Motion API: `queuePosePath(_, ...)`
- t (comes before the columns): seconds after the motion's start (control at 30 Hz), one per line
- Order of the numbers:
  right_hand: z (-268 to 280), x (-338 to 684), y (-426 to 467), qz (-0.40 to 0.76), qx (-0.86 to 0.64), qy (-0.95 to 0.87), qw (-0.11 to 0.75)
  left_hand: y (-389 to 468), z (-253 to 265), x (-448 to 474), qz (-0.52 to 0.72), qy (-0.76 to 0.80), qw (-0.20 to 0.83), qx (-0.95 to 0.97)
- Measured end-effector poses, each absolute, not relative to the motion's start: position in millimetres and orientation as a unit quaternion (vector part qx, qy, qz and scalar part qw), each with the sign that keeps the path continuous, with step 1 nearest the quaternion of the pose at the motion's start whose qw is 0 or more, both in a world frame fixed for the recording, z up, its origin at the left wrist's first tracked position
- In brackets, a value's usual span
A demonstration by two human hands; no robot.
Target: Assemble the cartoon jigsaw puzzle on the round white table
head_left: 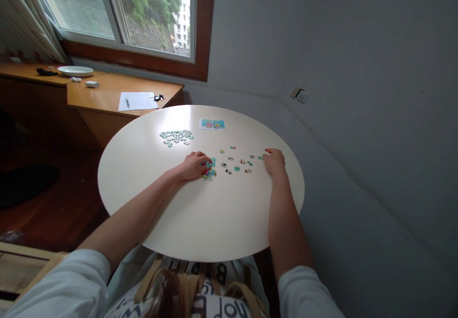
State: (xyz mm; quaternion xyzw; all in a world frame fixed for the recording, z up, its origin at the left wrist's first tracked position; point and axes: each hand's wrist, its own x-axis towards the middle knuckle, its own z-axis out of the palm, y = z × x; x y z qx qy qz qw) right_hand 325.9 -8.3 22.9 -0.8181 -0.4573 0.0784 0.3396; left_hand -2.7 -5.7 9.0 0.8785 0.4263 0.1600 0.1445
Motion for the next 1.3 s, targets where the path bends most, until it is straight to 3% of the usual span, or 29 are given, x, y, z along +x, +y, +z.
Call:
queuePosePath(0.1,20,328,-11,0.082,-0.848,-0.455,0.259,-6,10,-3,0.155,0.424,0.146,0.88)
queuePosePath(0.2,16,332,-9,0.079,-0.853,-0.457,0.239,-7,12,-2,0.152,0.428,0.149,0.878)
queuePosePath(0.53,-4,341,1,0.057,-0.835,-0.458,0.299,-6,12,-2,0.151,0.43,0.151,0.877)
queuePosePath(1.13,2,334,-3,0.066,-0.848,-0.455,0.262,-11,17,-1,0.15,0.43,0.162,0.875)
queuePosePath(1.3,-4,339,1,0.057,-0.843,-0.451,0.288,-8,15,-1,0.15,0.43,0.16,0.876)
